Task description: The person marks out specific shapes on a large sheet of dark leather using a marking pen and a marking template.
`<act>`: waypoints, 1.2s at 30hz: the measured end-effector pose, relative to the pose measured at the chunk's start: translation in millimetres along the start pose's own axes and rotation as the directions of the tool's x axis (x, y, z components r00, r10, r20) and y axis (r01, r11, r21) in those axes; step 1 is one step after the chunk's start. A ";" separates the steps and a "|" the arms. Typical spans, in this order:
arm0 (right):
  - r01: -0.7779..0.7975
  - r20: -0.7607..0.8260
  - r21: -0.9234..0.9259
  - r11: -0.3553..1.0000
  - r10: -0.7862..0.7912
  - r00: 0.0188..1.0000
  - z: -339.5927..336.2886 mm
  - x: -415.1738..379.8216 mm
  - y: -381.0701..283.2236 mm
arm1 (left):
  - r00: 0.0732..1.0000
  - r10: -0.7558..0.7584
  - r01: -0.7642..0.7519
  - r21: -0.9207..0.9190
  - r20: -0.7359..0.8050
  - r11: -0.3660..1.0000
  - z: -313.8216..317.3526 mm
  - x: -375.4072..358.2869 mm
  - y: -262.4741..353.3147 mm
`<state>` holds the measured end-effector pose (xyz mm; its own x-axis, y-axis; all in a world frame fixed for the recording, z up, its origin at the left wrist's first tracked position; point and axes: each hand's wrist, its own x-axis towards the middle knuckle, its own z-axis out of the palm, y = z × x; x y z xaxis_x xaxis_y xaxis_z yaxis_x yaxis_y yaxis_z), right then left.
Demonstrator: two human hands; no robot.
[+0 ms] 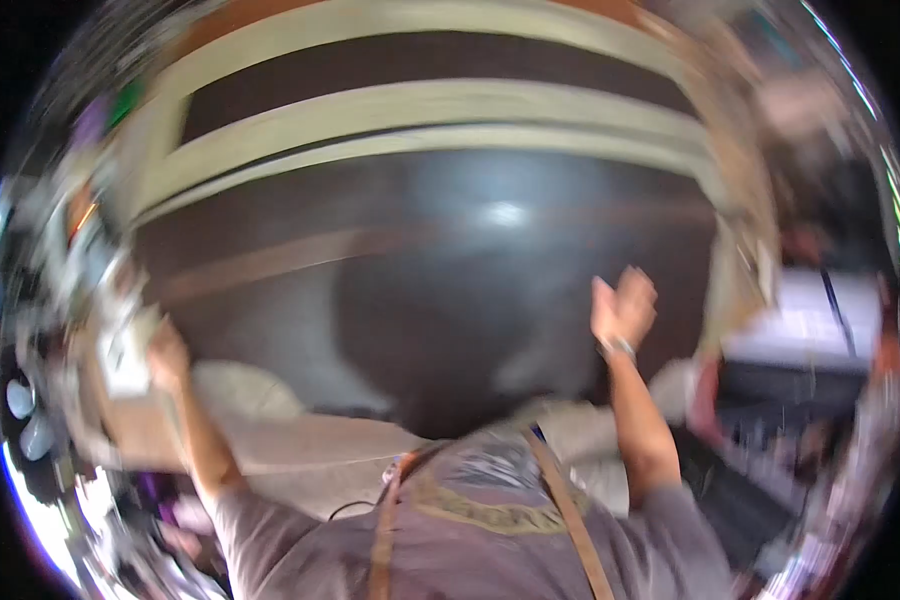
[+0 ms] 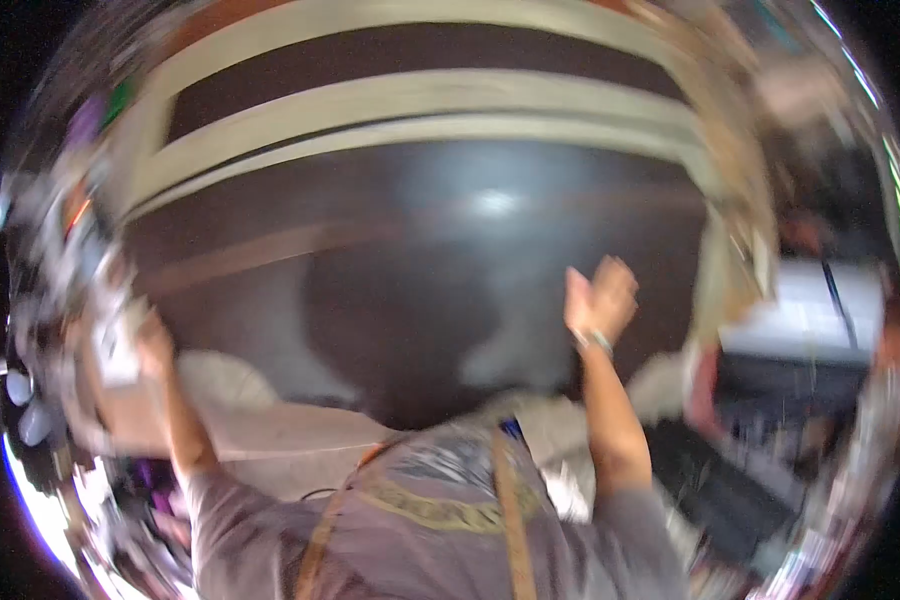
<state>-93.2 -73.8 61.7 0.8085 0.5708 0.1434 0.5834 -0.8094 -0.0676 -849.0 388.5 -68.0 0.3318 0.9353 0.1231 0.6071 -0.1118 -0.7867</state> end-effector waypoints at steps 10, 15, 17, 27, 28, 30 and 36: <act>-0.185 0.152 0.022 0.982 0.180 0.972 63.4 -10.4 54.3 | 0.878 -0.477 0.437 -0.478 0.041 0.762 -182.1 0.0 86.5; -0.074 0.232 0.056 0.996 0.059 0.971 57.5 -2.2 73.0 | 0.973 -0.219 0.192 -0.777 0.071 0.600 -363.2 -56.0 205.1; 0.096 0.216 0.196 0.976 -0.139 0.967 63.6 13.5 107.1 | 0.988 -0.147 0.119 -0.808 0.041 0.577 -435.1 -84.5 242.3; -0.087 0.033 0.248 0.965 0.081 0.996 90.0 226.3 280.8 | 0.990 0.059 -0.141 -0.926 -0.129 0.350 -633.6 -111.5 357.9; -0.036 -0.020 0.284 0.958 0.044 0.999 91.0 248.8 283.2 | 0.983 0.070 -0.185 -0.937 -0.172 0.296 -637.8 -90.4 365.1; 0.051 -0.073 0.275 0.960 -0.032 0.997 98.6 298.2 287.0 | 0.979 0.063 -0.206 -0.938 -0.196 0.278 -643.6 -41.6 381.1; -0.105 0.021 0.135 0.985 0.103 0.995 106.8 364.0 297.7 | 0.958 -0.018 -0.252 -0.867 -0.287 0.430 -639.2 71.5 411.3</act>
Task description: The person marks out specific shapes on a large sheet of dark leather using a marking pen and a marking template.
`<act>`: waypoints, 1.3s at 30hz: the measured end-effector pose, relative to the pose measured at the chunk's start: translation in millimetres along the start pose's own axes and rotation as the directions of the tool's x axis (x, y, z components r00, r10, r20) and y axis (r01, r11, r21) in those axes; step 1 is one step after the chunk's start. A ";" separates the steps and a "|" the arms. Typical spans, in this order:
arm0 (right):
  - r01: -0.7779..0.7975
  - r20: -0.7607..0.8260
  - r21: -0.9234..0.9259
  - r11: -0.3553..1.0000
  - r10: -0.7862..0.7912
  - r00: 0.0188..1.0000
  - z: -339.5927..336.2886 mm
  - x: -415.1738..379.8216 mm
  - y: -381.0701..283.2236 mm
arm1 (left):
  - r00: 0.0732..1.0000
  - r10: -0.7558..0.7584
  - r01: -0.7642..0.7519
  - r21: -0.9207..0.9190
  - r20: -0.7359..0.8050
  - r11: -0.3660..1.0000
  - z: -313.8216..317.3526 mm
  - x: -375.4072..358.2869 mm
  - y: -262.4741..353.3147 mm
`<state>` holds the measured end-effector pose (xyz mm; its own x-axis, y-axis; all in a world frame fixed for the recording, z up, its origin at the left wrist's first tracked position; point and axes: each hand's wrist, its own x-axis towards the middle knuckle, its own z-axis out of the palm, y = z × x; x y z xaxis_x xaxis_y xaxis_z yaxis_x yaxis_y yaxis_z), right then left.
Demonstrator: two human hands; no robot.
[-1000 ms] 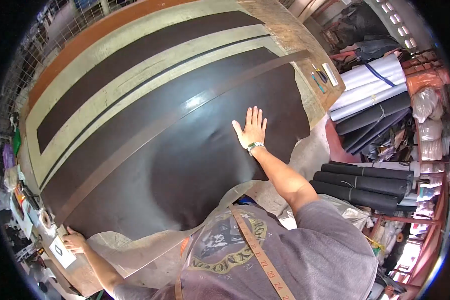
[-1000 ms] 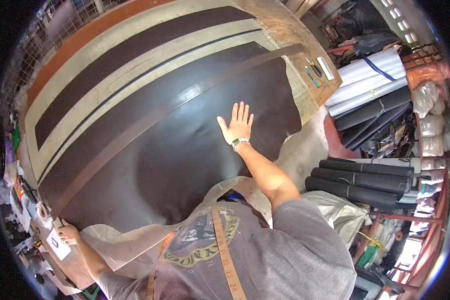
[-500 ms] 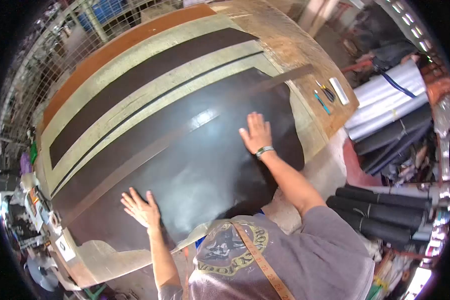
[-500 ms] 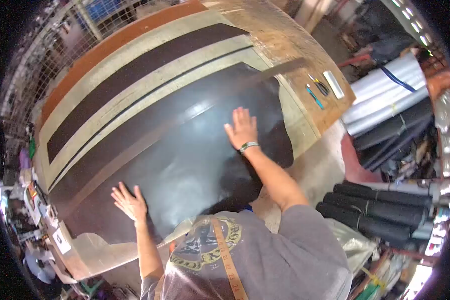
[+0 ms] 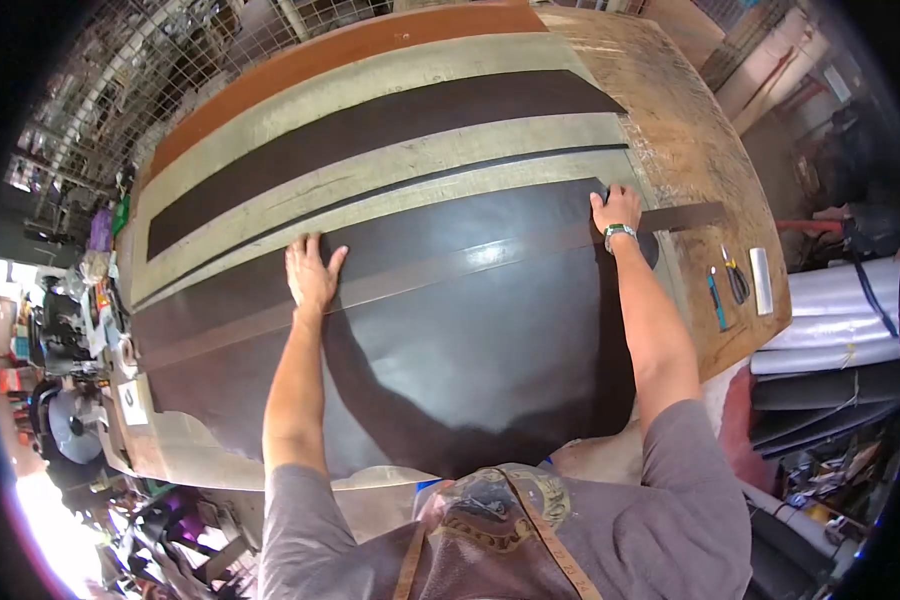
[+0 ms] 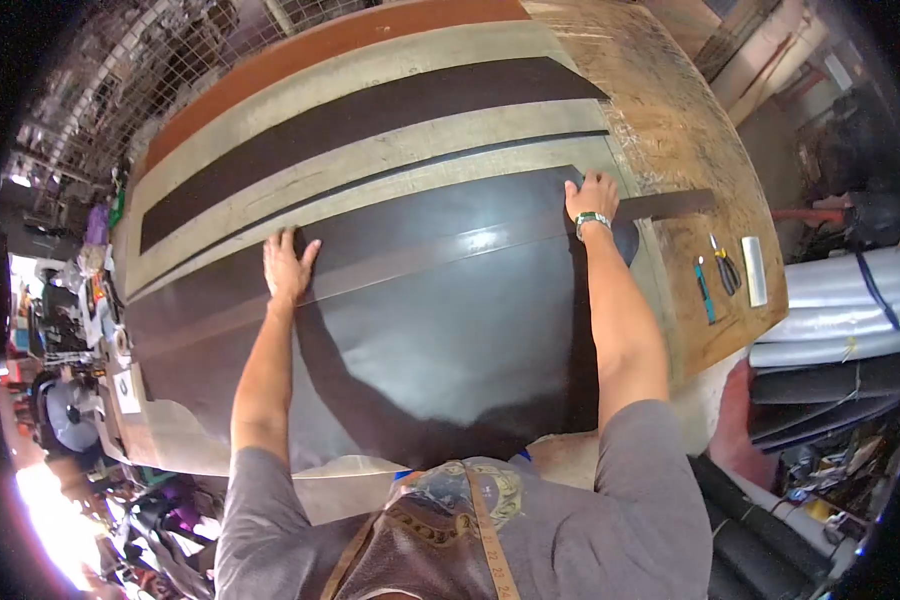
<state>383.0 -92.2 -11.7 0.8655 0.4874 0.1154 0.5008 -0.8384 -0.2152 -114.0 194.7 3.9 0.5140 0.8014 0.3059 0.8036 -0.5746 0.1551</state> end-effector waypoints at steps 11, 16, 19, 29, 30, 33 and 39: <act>-0.029 0.150 0.560 0.828 -0.067 0.986 4.3 55.4 26.8 | 0.998 0.049 -0.046 0.091 -0.026 0.995 18.8 68.7 -11.9; 0.020 0.126 0.598 0.801 -0.119 0.985 29.7 83.8 35.9 | 0.996 0.057 -0.046 0.162 -0.065 0.986 27.0 78.6 -11.9; 0.023 0.100 0.573 0.819 -0.098 0.990 30.7 94.4 26.5 | 0.999 0.023 -0.015 0.186 -0.042 0.982 27.9 88.6 -5.9; 0.009 0.074 0.573 0.819 -0.063 0.995 42.4 130.2 18.2 | 0.998 0.036 -0.033 0.078 -0.041 0.996 31.9 105.8 -5.3; -0.005 0.072 0.589 0.808 -0.046 0.996 45.4 132.7 17.7 | 0.999 0.038 -0.035 0.067 -0.039 0.997 30.3 107.1 -4.6; -0.047 0.134 0.531 0.846 -0.029 0.991 38.3 131.2 13.0 | 0.996 0.034 -0.024 0.112 -0.087 0.993 29.8 102.7 1.2; -0.196 0.275 0.520 0.831 0.055 0.960 18.4 133.2 0.7 | 0.948 0.310 -0.279 -0.282 0.074 0.918 -9.5 30.1 130.6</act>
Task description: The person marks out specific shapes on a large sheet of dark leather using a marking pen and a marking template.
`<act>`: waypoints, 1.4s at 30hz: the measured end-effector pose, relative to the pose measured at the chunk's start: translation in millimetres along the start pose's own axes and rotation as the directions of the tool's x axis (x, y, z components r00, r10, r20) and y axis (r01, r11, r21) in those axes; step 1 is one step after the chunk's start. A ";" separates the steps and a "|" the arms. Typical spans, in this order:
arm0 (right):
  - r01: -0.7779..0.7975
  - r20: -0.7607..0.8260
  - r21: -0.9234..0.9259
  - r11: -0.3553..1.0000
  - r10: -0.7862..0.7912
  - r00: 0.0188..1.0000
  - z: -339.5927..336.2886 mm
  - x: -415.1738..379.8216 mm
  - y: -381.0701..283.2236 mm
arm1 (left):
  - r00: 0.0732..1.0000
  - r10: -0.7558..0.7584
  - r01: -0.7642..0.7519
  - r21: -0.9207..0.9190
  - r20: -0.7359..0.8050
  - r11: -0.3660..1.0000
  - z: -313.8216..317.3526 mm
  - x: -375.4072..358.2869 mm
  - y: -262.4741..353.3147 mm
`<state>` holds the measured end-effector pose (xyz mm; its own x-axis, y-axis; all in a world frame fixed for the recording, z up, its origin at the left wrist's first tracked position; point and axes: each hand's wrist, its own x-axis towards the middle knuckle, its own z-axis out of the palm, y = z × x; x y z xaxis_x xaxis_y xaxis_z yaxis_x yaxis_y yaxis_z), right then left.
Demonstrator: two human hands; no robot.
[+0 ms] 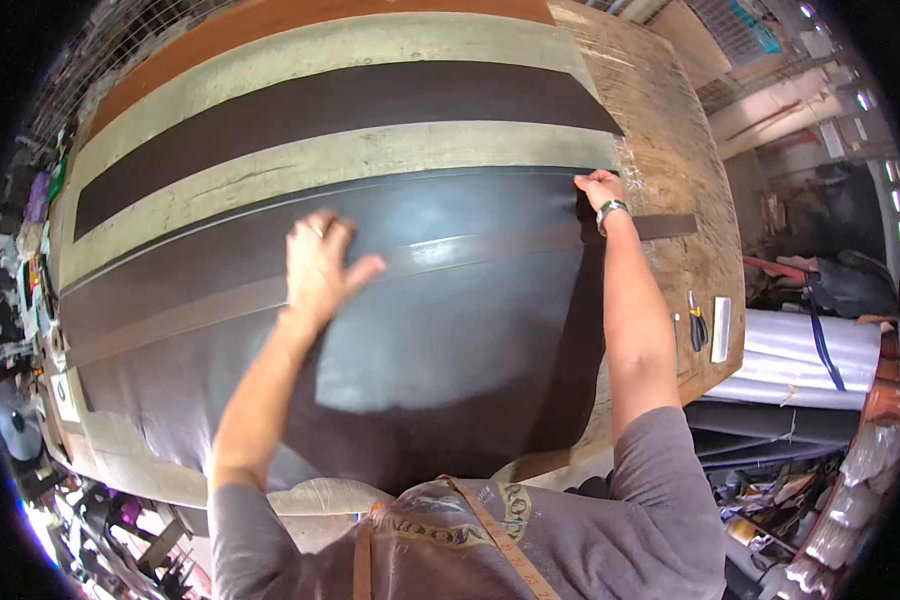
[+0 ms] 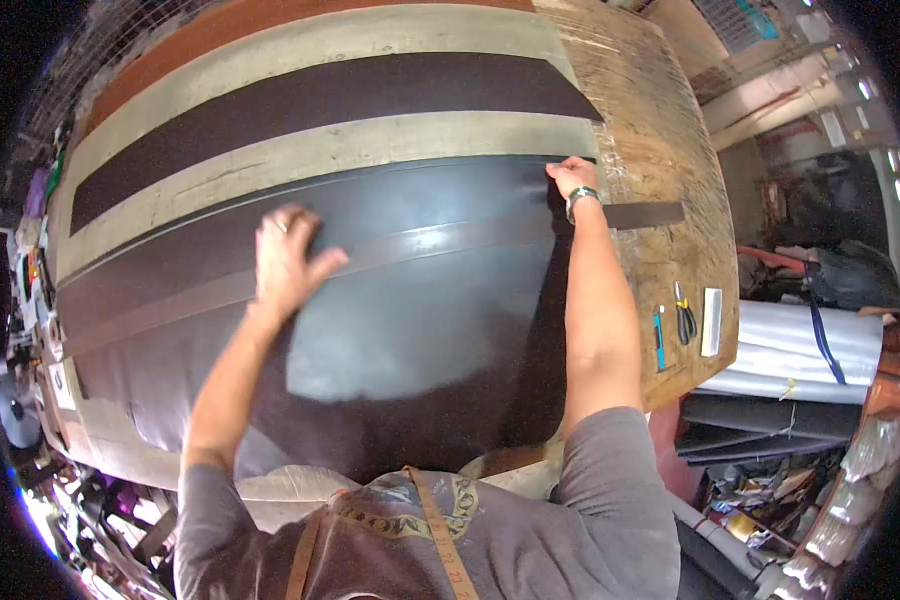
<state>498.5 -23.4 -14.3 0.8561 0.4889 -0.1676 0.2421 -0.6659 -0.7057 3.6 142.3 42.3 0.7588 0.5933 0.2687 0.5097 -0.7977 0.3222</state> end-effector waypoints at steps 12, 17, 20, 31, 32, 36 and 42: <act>-0.018 -0.053 0.005 1.000 0.018 0.998 17.2 19.2 15.3 | 0.980 -0.143 0.139 0.034 0.137 0.990 34.5 -53.4 66.4; 0.133 -0.121 -0.311 0.941 -0.178 0.977 16.9 -1.8 4.1 | 0.990 -0.141 0.140 0.060 0.014 0.988 36.0 -54.0 78.5; 0.348 -0.250 -0.581 0.736 -0.567 0.785 32.4 -65.3 -29.5 | 0.991 -0.137 0.136 0.072 0.006 0.988 37.1 -53.3 82.3; 0.197 0.015 -0.637 0.745 -0.244 0.970 25.9 -129.7 -3.8 | 0.995 -0.099 0.100 0.098 -0.011 0.990 40.8 -55.8 79.4; 0.226 0.017 -0.634 0.739 -0.279 0.960 26.0 -126.7 -7.3 | 0.993 -0.117 0.117 0.097 0.002 0.988 41.8 -55.5 79.1; 0.360 -0.023 -0.637 0.681 -0.484 0.875 21.8 -128.6 -15.1 | 0.993 -0.113 0.111 0.094 0.020 0.989 24.0 -49.1 88.7; 0.335 0.068 -0.700 0.631 -0.408 0.910 27.6 -121.4 -20.4 | 0.948 -0.189 0.173 0.086 0.256 0.981 8.0 -52.5 78.1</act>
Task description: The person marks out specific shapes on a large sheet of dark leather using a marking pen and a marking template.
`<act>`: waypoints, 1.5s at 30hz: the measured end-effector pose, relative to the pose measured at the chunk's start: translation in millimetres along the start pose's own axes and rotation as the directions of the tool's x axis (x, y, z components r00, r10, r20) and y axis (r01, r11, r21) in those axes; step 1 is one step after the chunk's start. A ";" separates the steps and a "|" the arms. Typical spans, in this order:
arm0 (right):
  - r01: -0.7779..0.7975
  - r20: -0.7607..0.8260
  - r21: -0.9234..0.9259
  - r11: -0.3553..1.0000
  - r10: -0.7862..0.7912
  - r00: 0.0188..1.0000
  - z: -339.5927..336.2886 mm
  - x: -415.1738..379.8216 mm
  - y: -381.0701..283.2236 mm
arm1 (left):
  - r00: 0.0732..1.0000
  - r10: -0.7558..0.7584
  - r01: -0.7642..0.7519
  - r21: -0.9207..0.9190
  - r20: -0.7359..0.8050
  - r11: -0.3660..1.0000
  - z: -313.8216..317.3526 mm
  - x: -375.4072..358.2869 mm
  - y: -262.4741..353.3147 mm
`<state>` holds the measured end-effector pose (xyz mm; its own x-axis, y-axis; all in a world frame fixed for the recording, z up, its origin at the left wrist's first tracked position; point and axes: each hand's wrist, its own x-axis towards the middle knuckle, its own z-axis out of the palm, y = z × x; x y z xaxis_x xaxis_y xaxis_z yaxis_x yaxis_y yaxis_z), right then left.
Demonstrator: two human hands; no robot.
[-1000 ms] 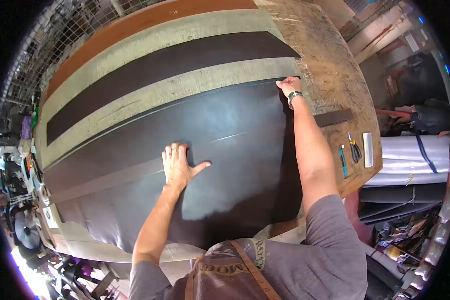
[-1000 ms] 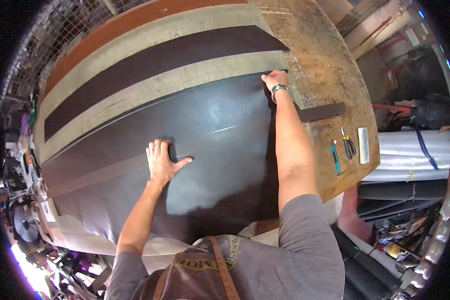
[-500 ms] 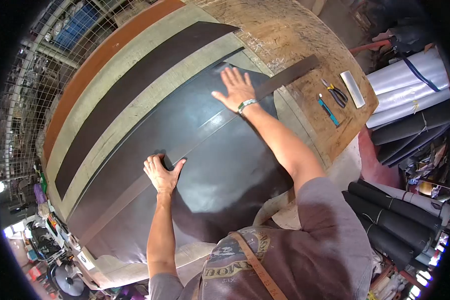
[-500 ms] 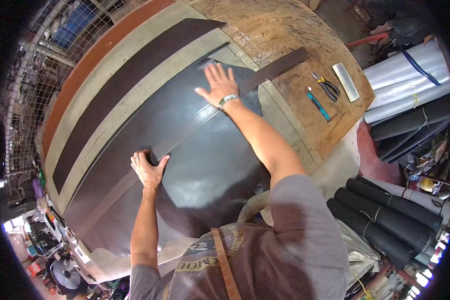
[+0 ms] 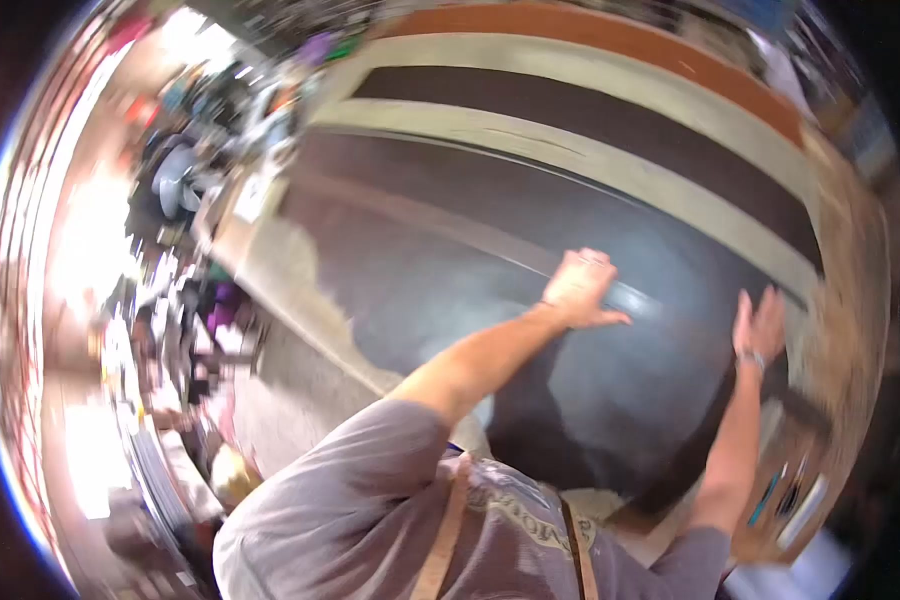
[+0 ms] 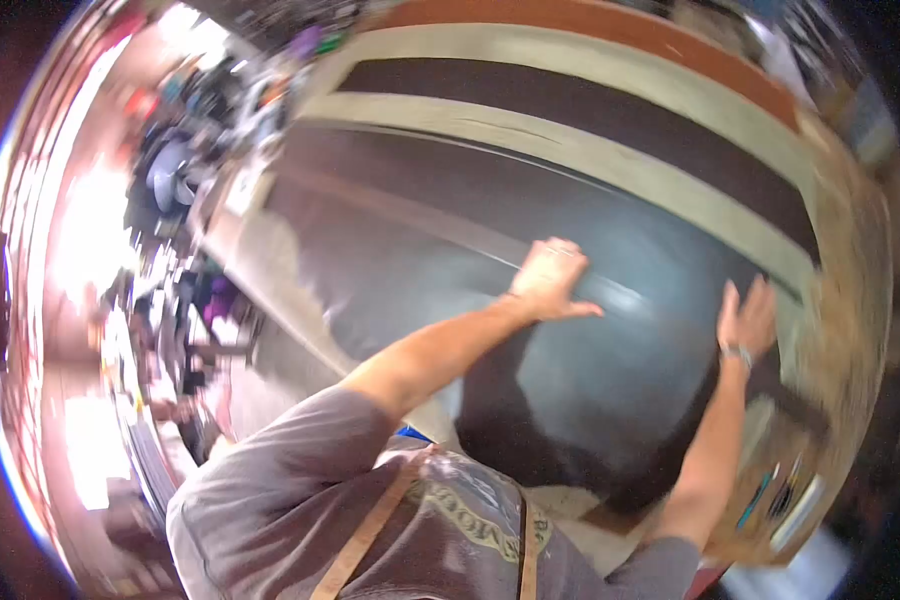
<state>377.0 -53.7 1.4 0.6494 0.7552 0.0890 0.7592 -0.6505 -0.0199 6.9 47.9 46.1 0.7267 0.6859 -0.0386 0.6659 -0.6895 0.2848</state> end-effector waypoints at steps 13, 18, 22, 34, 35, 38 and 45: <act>-0.236 0.299 -0.230 0.944 0.300 0.906 7.5 -25.7 -46.6 | 0.951 -0.215 0.208 -0.054 -0.222 0.977 -9.2 -199.5 -160.3; -0.248 0.204 -0.177 0.953 0.282 0.937 -0.9 -130.9 -152.0 | 0.773 -0.453 0.476 -0.067 -0.445 0.877 -60.0 -286.7 -340.8; -0.167 0.021 -0.172 0.971 0.173 0.985 29.3 -203.5 -256.1 | 0.678 -0.560 0.571 -0.138 -0.476 0.809 -92.1 -330.4 -456.9; 0.608 0.041 0.313 0.730 -0.650 0.759 -38.0 -358.5 -668.7 | 0.598 -0.493 0.597 -0.059 -0.632 0.800 -161.7 -256.6 -671.6; 0.639 0.037 0.325 0.698 -0.684 0.728 -37.9 -364.2 -686.2 | 0.579 -0.497 0.619 -0.048 -0.647 0.784 -170.2 -237.0 -700.1; 0.673 0.057 0.256 0.694 -0.705 0.707 -40.1 -370.7 -712.5 | 0.483 -0.626 0.755 -0.072 -0.612 0.652 -188.4 -186.4 -783.4; 0.620 0.144 0.277 0.734 -0.670 0.728 -44.1 -366.4 -718.3 | 0.387 -0.715 0.842 -0.093 -0.583 0.532 -204.4 -145.9 -849.0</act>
<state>-408.2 133.3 27.0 -0.0294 0.9974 -0.0651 0.9718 0.0133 -0.2355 -699.0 580.8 5.7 -0.2928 0.8938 0.3397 0.9501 0.2322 0.2081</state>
